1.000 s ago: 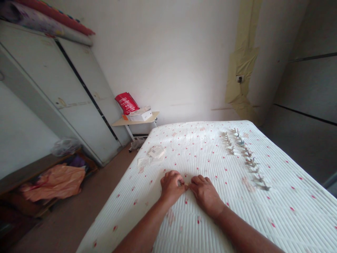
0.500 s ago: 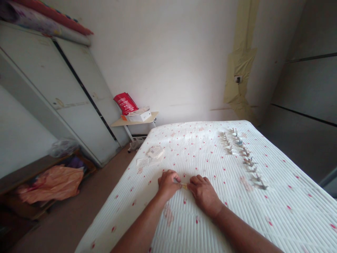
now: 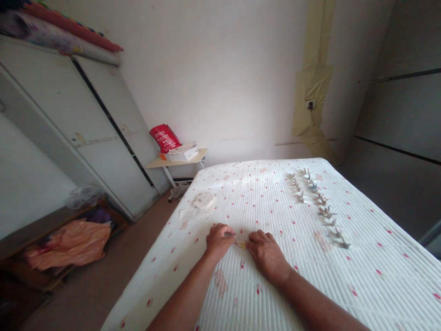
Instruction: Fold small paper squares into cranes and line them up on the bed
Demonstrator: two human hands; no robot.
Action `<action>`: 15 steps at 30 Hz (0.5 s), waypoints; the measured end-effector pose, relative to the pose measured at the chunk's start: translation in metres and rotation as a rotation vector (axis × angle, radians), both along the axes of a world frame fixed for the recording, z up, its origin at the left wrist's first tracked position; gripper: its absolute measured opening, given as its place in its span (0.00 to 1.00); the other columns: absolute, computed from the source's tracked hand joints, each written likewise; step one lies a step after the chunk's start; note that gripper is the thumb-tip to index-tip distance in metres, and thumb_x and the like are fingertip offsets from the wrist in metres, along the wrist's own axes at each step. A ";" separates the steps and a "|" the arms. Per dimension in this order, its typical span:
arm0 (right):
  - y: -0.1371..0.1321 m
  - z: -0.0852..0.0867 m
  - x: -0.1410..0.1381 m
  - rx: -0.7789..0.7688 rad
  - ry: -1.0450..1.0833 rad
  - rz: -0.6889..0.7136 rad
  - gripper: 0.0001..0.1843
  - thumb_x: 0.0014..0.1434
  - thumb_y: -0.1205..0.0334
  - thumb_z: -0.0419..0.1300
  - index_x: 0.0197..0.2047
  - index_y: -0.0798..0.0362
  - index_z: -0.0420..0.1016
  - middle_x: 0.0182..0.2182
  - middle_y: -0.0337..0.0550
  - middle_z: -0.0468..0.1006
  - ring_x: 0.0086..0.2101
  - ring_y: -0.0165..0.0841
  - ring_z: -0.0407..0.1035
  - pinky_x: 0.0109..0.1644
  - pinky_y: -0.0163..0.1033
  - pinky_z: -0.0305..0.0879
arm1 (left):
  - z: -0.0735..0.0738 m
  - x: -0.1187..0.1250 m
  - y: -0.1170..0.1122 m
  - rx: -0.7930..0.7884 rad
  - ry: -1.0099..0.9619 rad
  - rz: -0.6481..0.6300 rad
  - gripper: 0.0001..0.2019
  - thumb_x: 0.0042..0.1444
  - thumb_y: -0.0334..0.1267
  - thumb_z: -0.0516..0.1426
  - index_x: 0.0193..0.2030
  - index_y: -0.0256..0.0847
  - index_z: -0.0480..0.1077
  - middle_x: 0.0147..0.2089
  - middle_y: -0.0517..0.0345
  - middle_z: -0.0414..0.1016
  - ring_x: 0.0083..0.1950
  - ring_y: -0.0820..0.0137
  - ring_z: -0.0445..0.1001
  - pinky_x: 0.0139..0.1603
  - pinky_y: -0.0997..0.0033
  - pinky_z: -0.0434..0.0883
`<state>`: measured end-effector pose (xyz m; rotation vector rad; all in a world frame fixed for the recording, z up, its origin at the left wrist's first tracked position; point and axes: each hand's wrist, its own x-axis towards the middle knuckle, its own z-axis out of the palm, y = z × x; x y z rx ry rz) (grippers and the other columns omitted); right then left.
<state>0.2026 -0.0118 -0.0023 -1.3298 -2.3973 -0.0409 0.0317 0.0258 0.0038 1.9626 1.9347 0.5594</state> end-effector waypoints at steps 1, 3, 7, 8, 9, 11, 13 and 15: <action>0.000 0.000 0.000 0.001 0.003 -0.001 0.11 0.61 0.67 0.52 0.31 0.51 0.74 0.33 0.42 0.73 0.35 0.33 0.63 0.37 0.37 0.53 | 0.000 0.003 -0.001 0.012 0.003 0.013 0.05 0.47 0.40 0.57 0.31 0.48 0.72 0.42 0.62 0.72 0.49 0.66 0.66 0.48 0.64 0.61; 0.000 0.001 0.000 0.002 0.011 0.004 0.10 0.60 0.68 0.52 0.32 0.51 0.74 0.32 0.42 0.72 0.35 0.32 0.63 0.37 0.36 0.53 | 0.000 0.010 -0.003 0.043 0.030 0.036 0.07 0.46 0.44 0.57 0.31 0.48 0.71 0.43 0.61 0.71 0.50 0.64 0.65 0.49 0.61 0.61; -0.002 0.002 0.000 -0.008 0.015 0.005 0.10 0.60 0.68 0.51 0.34 0.50 0.74 0.31 0.41 0.72 0.35 0.33 0.63 0.37 0.37 0.53 | 0.000 0.019 -0.007 0.072 0.109 0.034 0.10 0.44 0.46 0.58 0.33 0.46 0.69 0.44 0.58 0.68 0.51 0.61 0.63 0.48 0.58 0.60; -0.002 0.002 0.000 -0.011 0.013 0.002 0.11 0.60 0.68 0.51 0.34 0.50 0.74 0.31 0.41 0.72 0.35 0.33 0.63 0.37 0.37 0.53 | 0.000 0.020 -0.008 0.068 0.120 0.034 0.10 0.44 0.46 0.58 0.33 0.46 0.69 0.44 0.57 0.68 0.51 0.61 0.63 0.48 0.58 0.60; -0.002 0.002 0.000 -0.013 0.012 0.002 0.11 0.60 0.68 0.51 0.34 0.50 0.74 0.31 0.41 0.72 0.35 0.33 0.63 0.37 0.37 0.53 | 0.000 0.020 -0.008 0.061 0.127 0.037 0.10 0.44 0.46 0.58 0.33 0.45 0.69 0.44 0.57 0.68 0.51 0.60 0.63 0.48 0.58 0.60; -0.002 0.002 0.000 -0.007 0.011 0.007 0.11 0.60 0.69 0.51 0.34 0.50 0.74 0.31 0.42 0.72 0.35 0.33 0.63 0.37 0.37 0.53 | 0.001 0.021 -0.007 0.047 0.133 0.048 0.10 0.44 0.45 0.58 0.33 0.45 0.69 0.44 0.56 0.67 0.50 0.60 0.62 0.47 0.57 0.60; -0.002 0.002 0.000 0.000 0.007 0.012 0.11 0.60 0.69 0.51 0.34 0.50 0.74 0.32 0.42 0.72 0.35 0.33 0.63 0.37 0.37 0.54 | 0.002 0.022 -0.007 0.041 0.131 0.055 0.10 0.43 0.45 0.58 0.32 0.45 0.69 0.43 0.56 0.67 0.50 0.60 0.62 0.47 0.57 0.60; -0.002 0.002 0.000 -0.005 -0.001 0.010 0.11 0.60 0.69 0.51 0.34 0.50 0.74 0.32 0.42 0.72 0.35 0.33 0.63 0.37 0.37 0.54 | 0.002 0.022 -0.006 0.043 0.120 0.056 0.09 0.43 0.44 0.59 0.32 0.45 0.69 0.43 0.57 0.67 0.50 0.60 0.62 0.47 0.57 0.60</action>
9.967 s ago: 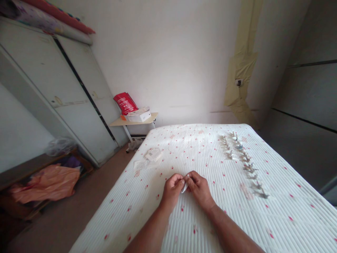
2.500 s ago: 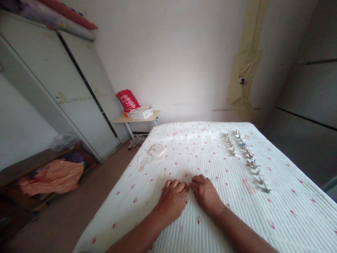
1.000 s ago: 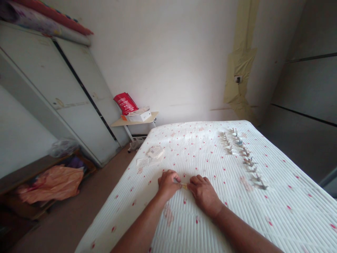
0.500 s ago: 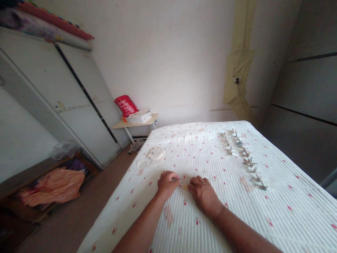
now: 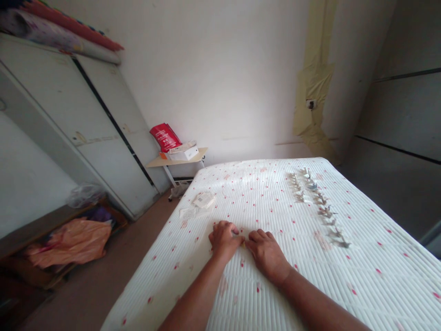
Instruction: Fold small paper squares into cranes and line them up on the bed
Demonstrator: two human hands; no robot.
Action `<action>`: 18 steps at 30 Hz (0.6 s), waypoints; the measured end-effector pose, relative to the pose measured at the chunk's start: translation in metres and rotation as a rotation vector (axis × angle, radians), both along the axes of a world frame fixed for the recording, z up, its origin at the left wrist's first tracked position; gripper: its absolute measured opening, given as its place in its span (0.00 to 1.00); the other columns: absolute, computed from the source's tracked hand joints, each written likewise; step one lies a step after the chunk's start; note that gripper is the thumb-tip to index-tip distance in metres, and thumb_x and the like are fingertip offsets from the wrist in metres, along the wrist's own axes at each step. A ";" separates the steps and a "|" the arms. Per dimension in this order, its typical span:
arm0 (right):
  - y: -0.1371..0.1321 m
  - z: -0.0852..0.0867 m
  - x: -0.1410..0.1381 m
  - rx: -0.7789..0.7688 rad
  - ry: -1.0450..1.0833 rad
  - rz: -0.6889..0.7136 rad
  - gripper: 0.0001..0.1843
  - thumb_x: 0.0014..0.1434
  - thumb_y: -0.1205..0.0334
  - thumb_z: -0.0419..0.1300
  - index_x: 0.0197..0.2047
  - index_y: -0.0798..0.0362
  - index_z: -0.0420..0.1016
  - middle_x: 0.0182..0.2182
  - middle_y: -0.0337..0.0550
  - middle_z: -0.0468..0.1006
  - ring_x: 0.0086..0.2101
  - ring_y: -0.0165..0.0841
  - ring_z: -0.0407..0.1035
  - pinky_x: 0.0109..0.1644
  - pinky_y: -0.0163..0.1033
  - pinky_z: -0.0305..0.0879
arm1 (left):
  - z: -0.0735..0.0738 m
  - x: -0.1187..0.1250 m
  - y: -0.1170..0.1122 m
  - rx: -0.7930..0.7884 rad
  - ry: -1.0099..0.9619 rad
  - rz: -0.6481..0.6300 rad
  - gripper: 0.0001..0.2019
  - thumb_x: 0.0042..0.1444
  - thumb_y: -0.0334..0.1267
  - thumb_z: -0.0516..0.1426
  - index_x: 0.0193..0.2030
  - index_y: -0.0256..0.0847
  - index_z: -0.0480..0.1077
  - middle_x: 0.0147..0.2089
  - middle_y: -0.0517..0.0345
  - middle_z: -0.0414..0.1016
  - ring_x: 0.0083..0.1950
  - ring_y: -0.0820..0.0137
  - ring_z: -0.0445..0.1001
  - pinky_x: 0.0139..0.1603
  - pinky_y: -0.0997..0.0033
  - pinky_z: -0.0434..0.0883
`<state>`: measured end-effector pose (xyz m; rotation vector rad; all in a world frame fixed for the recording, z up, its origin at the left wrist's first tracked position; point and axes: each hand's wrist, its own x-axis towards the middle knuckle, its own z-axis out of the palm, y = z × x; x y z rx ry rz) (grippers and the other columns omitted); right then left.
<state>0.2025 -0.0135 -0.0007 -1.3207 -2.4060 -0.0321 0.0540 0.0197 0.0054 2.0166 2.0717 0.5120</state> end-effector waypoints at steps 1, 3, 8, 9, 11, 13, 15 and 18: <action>0.000 0.000 0.000 -0.005 -0.002 -0.004 0.11 0.60 0.68 0.50 0.34 0.50 0.74 0.32 0.42 0.72 0.35 0.33 0.63 0.37 0.37 0.54 | 0.000 0.000 0.000 0.002 -0.006 0.000 0.09 0.43 0.44 0.59 0.32 0.45 0.68 0.43 0.57 0.67 0.50 0.60 0.62 0.47 0.57 0.60; 0.000 -0.001 0.000 -0.013 -0.004 -0.008 0.12 0.61 0.68 0.50 0.34 0.50 0.74 0.32 0.42 0.72 0.35 0.33 0.63 0.37 0.37 0.54 | -0.001 0.000 0.000 0.010 -0.023 0.002 0.08 0.42 0.42 0.59 0.31 0.45 0.68 0.42 0.57 0.67 0.50 0.61 0.62 0.47 0.58 0.60; 0.000 -0.001 0.001 -0.019 0.014 -0.010 0.11 0.61 0.67 0.51 0.34 0.50 0.75 0.33 0.42 0.72 0.36 0.33 0.63 0.38 0.37 0.53 | -0.001 -0.004 0.000 0.012 -0.045 -0.016 0.07 0.42 0.39 0.59 0.31 0.45 0.68 0.42 0.59 0.68 0.50 0.62 0.63 0.46 0.59 0.60; 0.000 -0.001 0.001 -0.022 0.016 -0.011 0.11 0.61 0.67 0.52 0.34 0.50 0.75 0.33 0.41 0.72 0.36 0.33 0.63 0.38 0.37 0.53 | -0.001 -0.005 0.000 0.012 -0.048 -0.020 0.07 0.42 0.39 0.59 0.31 0.45 0.68 0.42 0.59 0.68 0.50 0.62 0.63 0.46 0.59 0.60; 0.000 -0.001 0.001 -0.025 0.016 -0.013 0.10 0.61 0.67 0.52 0.34 0.50 0.75 0.33 0.41 0.72 0.36 0.33 0.63 0.37 0.37 0.53 | -0.002 -0.007 -0.001 0.025 -0.065 -0.030 0.07 0.41 0.38 0.59 0.31 0.45 0.68 0.42 0.59 0.68 0.50 0.62 0.63 0.46 0.59 0.60; 0.000 -0.001 0.000 -0.024 0.013 -0.017 0.10 0.60 0.67 0.53 0.34 0.50 0.75 0.33 0.41 0.72 0.35 0.33 0.63 0.37 0.37 0.53 | -0.003 -0.009 -0.001 0.046 -0.082 -0.043 0.07 0.42 0.38 0.59 0.30 0.45 0.68 0.42 0.60 0.68 0.49 0.63 0.63 0.46 0.60 0.60; 0.000 -0.001 0.000 -0.024 0.010 -0.018 0.09 0.60 0.68 0.53 0.34 0.50 0.75 0.32 0.41 0.72 0.35 0.33 0.63 0.37 0.37 0.52 | -0.004 -0.011 -0.001 0.049 -0.079 -0.058 0.06 0.42 0.37 0.59 0.30 0.45 0.68 0.43 0.60 0.68 0.49 0.63 0.64 0.47 0.62 0.60; 0.000 0.000 0.000 -0.023 0.012 -0.018 0.09 0.60 0.67 0.54 0.34 0.50 0.75 0.33 0.41 0.72 0.36 0.32 0.63 0.37 0.37 0.53 | -0.003 -0.012 -0.002 0.028 -0.051 -0.066 0.06 0.44 0.36 0.58 0.31 0.45 0.69 0.44 0.60 0.68 0.50 0.65 0.63 0.47 0.64 0.60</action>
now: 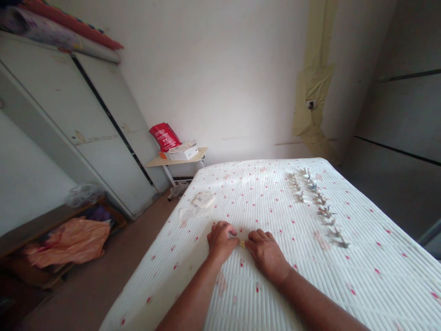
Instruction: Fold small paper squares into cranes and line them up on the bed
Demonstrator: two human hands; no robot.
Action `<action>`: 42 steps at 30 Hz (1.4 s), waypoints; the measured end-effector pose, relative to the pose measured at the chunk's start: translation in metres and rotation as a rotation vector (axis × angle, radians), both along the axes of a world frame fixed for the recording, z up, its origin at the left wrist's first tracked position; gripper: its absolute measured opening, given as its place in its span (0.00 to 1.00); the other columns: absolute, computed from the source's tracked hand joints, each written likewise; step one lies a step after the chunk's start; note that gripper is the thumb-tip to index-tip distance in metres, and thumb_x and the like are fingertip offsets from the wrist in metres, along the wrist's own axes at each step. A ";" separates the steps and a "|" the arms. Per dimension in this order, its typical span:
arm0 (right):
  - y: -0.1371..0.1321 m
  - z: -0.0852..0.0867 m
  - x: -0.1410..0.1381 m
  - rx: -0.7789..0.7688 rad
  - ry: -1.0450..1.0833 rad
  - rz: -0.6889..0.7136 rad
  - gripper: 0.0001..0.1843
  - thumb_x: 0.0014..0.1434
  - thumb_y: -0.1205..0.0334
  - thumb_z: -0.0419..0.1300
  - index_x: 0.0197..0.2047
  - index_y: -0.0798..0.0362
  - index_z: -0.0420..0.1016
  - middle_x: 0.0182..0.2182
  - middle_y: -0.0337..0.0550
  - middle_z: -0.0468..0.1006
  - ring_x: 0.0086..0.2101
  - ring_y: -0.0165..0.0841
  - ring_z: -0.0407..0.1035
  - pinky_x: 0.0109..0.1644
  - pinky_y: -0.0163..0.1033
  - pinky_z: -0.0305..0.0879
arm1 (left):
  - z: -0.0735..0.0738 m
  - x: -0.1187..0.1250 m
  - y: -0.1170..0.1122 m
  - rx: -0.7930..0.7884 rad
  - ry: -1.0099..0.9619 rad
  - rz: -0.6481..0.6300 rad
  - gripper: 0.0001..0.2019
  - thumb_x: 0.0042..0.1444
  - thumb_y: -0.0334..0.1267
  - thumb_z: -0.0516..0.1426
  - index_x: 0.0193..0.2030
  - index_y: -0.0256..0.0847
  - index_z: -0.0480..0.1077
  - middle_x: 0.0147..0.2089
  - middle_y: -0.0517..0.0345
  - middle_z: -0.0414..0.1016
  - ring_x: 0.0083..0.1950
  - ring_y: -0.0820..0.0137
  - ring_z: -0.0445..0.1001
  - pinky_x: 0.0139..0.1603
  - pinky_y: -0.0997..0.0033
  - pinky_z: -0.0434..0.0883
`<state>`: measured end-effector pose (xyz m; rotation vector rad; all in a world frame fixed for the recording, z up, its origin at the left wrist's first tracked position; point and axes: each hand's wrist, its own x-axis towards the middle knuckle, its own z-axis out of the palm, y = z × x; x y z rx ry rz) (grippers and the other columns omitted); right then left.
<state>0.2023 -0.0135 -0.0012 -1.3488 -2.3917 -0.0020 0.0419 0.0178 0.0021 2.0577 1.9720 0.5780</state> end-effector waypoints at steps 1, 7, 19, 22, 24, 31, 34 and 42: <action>0.000 0.000 0.000 0.002 0.000 -0.001 0.09 0.60 0.67 0.54 0.33 0.50 0.75 0.33 0.41 0.72 0.36 0.32 0.63 0.37 0.37 0.53 | 0.000 0.000 0.000 -0.013 0.014 0.003 0.06 0.44 0.36 0.58 0.32 0.45 0.69 0.44 0.61 0.68 0.51 0.65 0.63 0.47 0.64 0.60; 0.002 -0.001 0.000 0.035 -0.009 0.005 0.10 0.60 0.68 0.53 0.31 0.51 0.74 0.32 0.41 0.72 0.35 0.32 0.63 0.36 0.36 0.52 | -0.001 -0.004 -0.001 -0.034 0.023 0.018 0.06 0.46 0.31 0.56 0.33 0.44 0.69 0.45 0.61 0.68 0.51 0.67 0.62 0.47 0.68 0.59; 0.002 -0.005 0.001 0.023 0.005 0.015 0.10 0.60 0.67 0.52 0.34 0.50 0.75 0.32 0.42 0.72 0.36 0.33 0.63 0.37 0.37 0.53 | -0.004 0.003 -0.010 0.060 -0.049 0.011 0.11 0.44 0.43 0.60 0.34 0.44 0.68 0.44 0.59 0.68 0.50 0.64 0.62 0.49 0.65 0.57; 0.001 -0.005 0.003 0.026 0.010 0.028 0.10 0.60 0.66 0.52 0.36 0.49 0.75 0.32 0.42 0.72 0.36 0.33 0.63 0.37 0.37 0.54 | -0.004 0.003 -0.011 0.049 -0.021 0.009 0.13 0.43 0.44 0.61 0.35 0.44 0.68 0.44 0.58 0.67 0.50 0.64 0.61 0.48 0.65 0.56; 0.000 -0.004 0.004 0.025 0.012 0.044 0.10 0.60 0.67 0.52 0.39 0.49 0.75 0.32 0.42 0.73 0.35 0.33 0.64 0.37 0.37 0.55 | -0.004 0.003 -0.011 0.044 -0.010 0.006 0.13 0.44 0.45 0.61 0.36 0.44 0.67 0.44 0.58 0.66 0.50 0.64 0.61 0.48 0.65 0.56; -0.005 0.003 0.006 0.063 -0.015 0.093 0.09 0.61 0.64 0.52 0.36 0.51 0.74 0.32 0.43 0.72 0.35 0.33 0.64 0.37 0.37 0.56 | -0.003 0.003 -0.012 0.049 -0.003 0.001 0.12 0.44 0.43 0.61 0.36 0.44 0.67 0.44 0.59 0.66 0.50 0.64 0.61 0.48 0.66 0.56; -0.005 0.003 0.009 0.057 -0.015 0.091 0.09 0.60 0.66 0.52 0.34 0.52 0.74 0.32 0.43 0.72 0.35 0.33 0.64 0.37 0.37 0.57 | -0.003 0.003 -0.011 0.045 -0.001 -0.002 0.13 0.44 0.44 0.61 0.36 0.45 0.67 0.44 0.60 0.66 0.50 0.65 0.61 0.48 0.66 0.56; -0.002 -0.006 0.017 0.015 0.057 0.011 0.11 0.59 0.70 0.51 0.32 0.54 0.73 0.32 0.44 0.72 0.34 0.34 0.64 0.38 0.38 0.60 | -0.007 0.002 -0.015 0.136 -0.007 -0.034 0.10 0.45 0.41 0.61 0.35 0.46 0.68 0.44 0.59 0.66 0.50 0.64 0.61 0.49 0.64 0.56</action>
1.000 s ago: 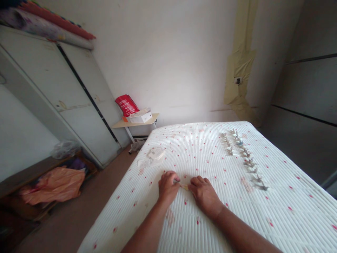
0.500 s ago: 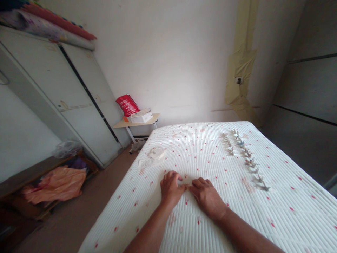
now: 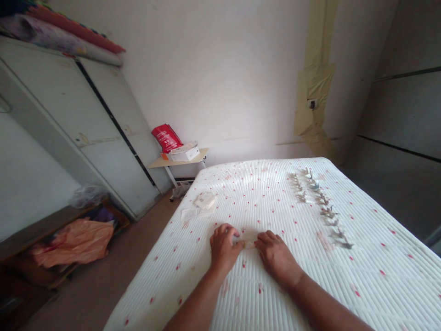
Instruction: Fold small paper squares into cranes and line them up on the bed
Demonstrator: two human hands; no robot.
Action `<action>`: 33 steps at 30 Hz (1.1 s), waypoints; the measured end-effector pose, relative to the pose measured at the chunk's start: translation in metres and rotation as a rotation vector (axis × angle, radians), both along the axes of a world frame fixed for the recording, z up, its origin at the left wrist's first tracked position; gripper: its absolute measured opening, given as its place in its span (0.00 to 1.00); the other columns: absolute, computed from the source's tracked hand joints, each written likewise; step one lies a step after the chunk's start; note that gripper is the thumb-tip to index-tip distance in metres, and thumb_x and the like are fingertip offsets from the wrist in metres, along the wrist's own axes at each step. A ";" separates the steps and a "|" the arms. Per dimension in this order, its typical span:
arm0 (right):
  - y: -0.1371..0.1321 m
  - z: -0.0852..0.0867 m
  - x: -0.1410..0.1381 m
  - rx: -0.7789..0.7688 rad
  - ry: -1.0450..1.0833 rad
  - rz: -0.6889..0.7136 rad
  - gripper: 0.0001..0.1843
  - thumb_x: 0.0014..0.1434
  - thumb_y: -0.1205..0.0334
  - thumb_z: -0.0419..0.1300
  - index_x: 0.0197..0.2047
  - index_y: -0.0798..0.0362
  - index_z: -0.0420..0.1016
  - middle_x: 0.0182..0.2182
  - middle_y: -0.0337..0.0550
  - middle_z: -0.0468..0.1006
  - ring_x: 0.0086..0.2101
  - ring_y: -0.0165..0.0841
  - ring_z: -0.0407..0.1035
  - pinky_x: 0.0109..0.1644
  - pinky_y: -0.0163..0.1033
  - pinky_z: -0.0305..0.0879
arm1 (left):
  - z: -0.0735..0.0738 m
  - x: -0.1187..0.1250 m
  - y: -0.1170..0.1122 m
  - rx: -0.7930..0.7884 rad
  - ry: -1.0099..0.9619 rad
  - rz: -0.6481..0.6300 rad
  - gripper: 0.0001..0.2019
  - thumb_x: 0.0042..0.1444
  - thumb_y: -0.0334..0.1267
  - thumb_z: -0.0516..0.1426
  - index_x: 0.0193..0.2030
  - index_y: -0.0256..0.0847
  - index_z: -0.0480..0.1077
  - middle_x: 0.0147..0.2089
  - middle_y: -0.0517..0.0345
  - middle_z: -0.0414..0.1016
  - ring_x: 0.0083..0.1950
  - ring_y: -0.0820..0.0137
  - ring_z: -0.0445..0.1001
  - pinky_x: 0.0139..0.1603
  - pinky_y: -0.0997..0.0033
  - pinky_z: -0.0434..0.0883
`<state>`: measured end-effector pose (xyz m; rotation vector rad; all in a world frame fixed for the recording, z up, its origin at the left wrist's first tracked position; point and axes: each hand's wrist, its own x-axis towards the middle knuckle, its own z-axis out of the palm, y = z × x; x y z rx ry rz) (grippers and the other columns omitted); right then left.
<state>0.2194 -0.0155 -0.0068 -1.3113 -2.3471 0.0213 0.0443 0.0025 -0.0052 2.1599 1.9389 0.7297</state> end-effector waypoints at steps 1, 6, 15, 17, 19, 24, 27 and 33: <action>0.001 -0.001 0.001 0.000 0.010 -0.009 0.11 0.59 0.70 0.50 0.32 0.54 0.73 0.31 0.44 0.72 0.34 0.34 0.64 0.39 0.38 0.60 | 0.001 0.000 -0.001 0.007 -0.003 -0.002 0.09 0.45 0.40 0.61 0.35 0.46 0.68 0.44 0.59 0.66 0.50 0.65 0.61 0.49 0.64 0.56; 0.002 -0.002 0.003 -0.008 0.065 -0.017 0.12 0.58 0.73 0.49 0.33 0.54 0.72 0.30 0.44 0.71 0.34 0.34 0.63 0.40 0.38 0.60 | 0.004 0.002 -0.003 0.037 -0.009 -0.040 0.04 0.47 0.37 0.60 0.31 0.45 0.69 0.41 0.59 0.67 0.50 0.65 0.61 0.49 0.65 0.57; -0.002 0.009 0.000 -0.028 0.058 0.028 0.12 0.58 0.69 0.49 0.31 0.53 0.74 0.30 0.44 0.71 0.34 0.33 0.64 0.38 0.38 0.58 | 0.005 0.002 -0.005 0.011 0.016 -0.080 0.01 0.50 0.34 0.57 0.30 0.43 0.69 0.37 0.58 0.68 0.45 0.67 0.63 0.45 0.67 0.58; -0.001 0.007 -0.001 -0.038 0.040 0.019 0.12 0.58 0.69 0.50 0.30 0.53 0.74 0.30 0.43 0.70 0.34 0.33 0.64 0.38 0.37 0.58 | 0.006 0.002 -0.005 0.007 0.018 -0.078 0.02 0.50 0.33 0.56 0.31 0.43 0.69 0.37 0.58 0.69 0.45 0.67 0.63 0.45 0.67 0.58; 0.000 0.006 -0.001 -0.042 0.025 0.004 0.11 0.57 0.70 0.51 0.29 0.53 0.74 0.29 0.43 0.70 0.34 0.33 0.63 0.39 0.38 0.57 | 0.005 0.001 -0.004 0.010 0.010 -0.087 0.03 0.50 0.32 0.56 0.31 0.44 0.69 0.37 0.58 0.69 0.45 0.67 0.63 0.44 0.67 0.58; 0.000 0.003 -0.001 -0.030 0.001 -0.002 0.10 0.56 0.71 0.53 0.31 0.52 0.74 0.29 0.42 0.70 0.34 0.33 0.63 0.38 0.37 0.55 | 0.004 0.000 -0.004 0.008 -0.024 -0.120 0.07 0.48 0.30 0.55 0.33 0.45 0.71 0.38 0.59 0.71 0.46 0.66 0.64 0.45 0.66 0.57; 0.000 0.004 -0.001 -0.005 -0.016 -0.018 0.11 0.55 0.72 0.53 0.32 0.51 0.75 0.29 0.42 0.71 0.34 0.34 0.63 0.37 0.37 0.54 | 0.004 -0.001 -0.005 0.021 -0.046 -0.166 0.11 0.48 0.29 0.55 0.36 0.47 0.72 0.39 0.59 0.71 0.46 0.67 0.64 0.45 0.67 0.58; 0.002 0.008 -0.001 0.048 -0.057 -0.069 0.12 0.55 0.73 0.53 0.32 0.49 0.75 0.29 0.42 0.71 0.34 0.34 0.63 0.35 0.37 0.53 | 0.007 0.001 -0.005 -0.017 -0.055 -0.214 0.15 0.48 0.28 0.54 0.41 0.48 0.73 0.40 0.58 0.72 0.46 0.67 0.65 0.47 0.67 0.59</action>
